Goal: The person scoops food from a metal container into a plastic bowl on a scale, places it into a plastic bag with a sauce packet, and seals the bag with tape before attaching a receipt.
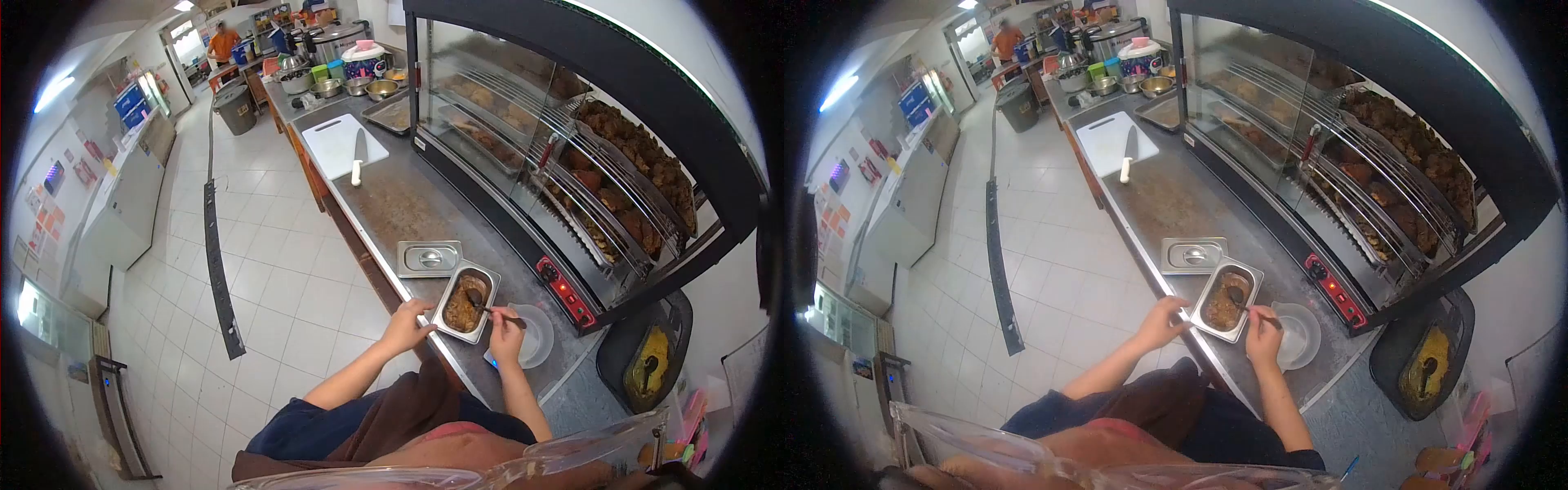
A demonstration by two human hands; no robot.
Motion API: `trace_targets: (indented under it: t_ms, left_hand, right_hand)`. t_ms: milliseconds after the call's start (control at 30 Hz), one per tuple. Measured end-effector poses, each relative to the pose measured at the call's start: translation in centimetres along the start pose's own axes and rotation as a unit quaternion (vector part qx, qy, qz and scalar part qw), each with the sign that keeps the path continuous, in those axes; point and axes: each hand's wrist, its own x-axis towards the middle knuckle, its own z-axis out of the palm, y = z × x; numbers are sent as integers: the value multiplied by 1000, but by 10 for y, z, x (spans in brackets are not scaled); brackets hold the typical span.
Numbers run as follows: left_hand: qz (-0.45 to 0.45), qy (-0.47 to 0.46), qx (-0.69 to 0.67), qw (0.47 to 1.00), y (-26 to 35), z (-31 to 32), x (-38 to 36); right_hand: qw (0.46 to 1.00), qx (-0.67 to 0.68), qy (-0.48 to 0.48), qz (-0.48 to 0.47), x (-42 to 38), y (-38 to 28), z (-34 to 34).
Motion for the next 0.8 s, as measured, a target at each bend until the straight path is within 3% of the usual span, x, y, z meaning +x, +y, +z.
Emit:
trace_targets:
  t_ms: [100, 233, 267, 367, 467, 567, 600, 700, 733, 800]
  left_hand:
    - [-28, -21, -45, 998, -4, 12, -7]
    - [18, 7, 9, 1000, -12, 20, -8]
    - [-16, 4, -23, 1000, -13, 23, -8]
    - [17, 27, 5, 999, 1, 20, -7]
    - [51, 47, 1, 998, -3, 22, -6]
    - [4, 20, -23, 1000, -7, 22, -5]
    - [60, 46, -4, 997, -12, 24, -3]
    - [9, 20, -32, 999, -2, 19, 0]
    - [42, 32, -15, 998, -6, 20, 0]
    - [49, 33, -15, 998, -5, 19, 2]
  right_hand:
    - [999, 7, -40, -2, -2, -26, -5]
    - [999, -4, -38, 12, -4, -27, -2]
    - [999, -20, -25, -15, -8, -16, 4]
    - [993, 45, -29, 103, -11, -7, 11]
    - [989, 78, 20, 120, -6, -11, 6]
    - [987, 69, -11, 142, -7, -11, 8]
    - [975, 124, 0, 182, -9, -7, 14]
    - [915, 277, 62, 286, -14, 12, 25]
    - [887, 325, 88, 316, -14, 14, 26]
    - [884, 311, 108, 331, -17, 10, 18]
